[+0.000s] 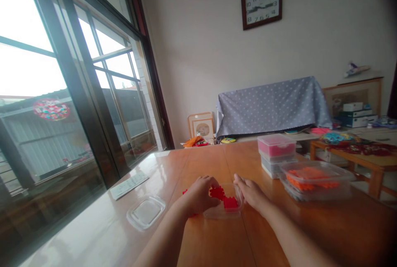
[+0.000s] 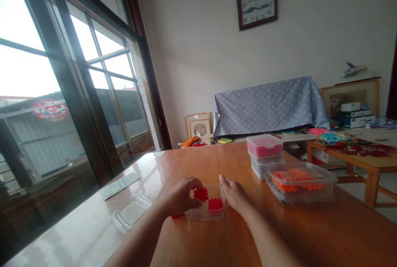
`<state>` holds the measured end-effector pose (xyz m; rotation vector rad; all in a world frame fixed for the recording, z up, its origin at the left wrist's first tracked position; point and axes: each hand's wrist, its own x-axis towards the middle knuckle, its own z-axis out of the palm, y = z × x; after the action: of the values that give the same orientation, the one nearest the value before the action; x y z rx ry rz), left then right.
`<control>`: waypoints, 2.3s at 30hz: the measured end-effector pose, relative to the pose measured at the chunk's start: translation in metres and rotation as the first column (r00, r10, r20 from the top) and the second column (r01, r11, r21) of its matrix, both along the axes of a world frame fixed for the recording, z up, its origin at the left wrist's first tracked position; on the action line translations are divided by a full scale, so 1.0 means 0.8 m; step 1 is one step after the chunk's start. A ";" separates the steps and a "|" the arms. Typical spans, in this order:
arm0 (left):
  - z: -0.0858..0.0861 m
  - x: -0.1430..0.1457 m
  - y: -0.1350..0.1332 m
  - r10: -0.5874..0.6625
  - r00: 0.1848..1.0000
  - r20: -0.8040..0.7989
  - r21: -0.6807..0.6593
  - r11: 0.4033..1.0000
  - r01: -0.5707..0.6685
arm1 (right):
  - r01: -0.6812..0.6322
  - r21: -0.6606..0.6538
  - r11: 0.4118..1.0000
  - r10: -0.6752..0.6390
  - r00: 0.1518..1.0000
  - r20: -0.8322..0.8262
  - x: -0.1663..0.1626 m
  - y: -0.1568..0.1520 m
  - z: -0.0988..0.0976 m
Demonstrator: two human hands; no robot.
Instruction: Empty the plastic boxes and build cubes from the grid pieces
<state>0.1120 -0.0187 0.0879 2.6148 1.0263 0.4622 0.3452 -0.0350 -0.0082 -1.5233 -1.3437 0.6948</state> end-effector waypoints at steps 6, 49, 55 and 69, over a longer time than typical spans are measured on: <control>-0.029 0.044 0.011 0.049 0.994 -0.102 -0.173 0.983 -0.066 | 0.009 0.020 1.000 -0.009 1.000 0.006 0.004 0.002 0.002; 0.023 -0.092 0.022 0.206 0.966 0.159 -0.066 0.978 -0.197 | -0.037 -0.011 0.999 0.037 0.999 0.004 0.007 0.003 -0.003; 0.015 -0.119 0.010 0.248 0.967 0.060 -0.070 0.967 -0.244 | -0.064 -0.005 0.998 0.064 0.998 -0.001 0.005 0.002 -0.005; 0.009 -0.113 0.000 0.305 0.952 -0.034 -0.042 0.951 -0.306 | -0.067 -0.041 0.997 0.066 0.998 -0.020 0.003 0.001 -0.007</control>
<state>0.0213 -0.0185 0.0947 2.4344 1.4428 0.4652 0.3477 -0.0341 -0.0137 -1.5073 -1.3790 0.7815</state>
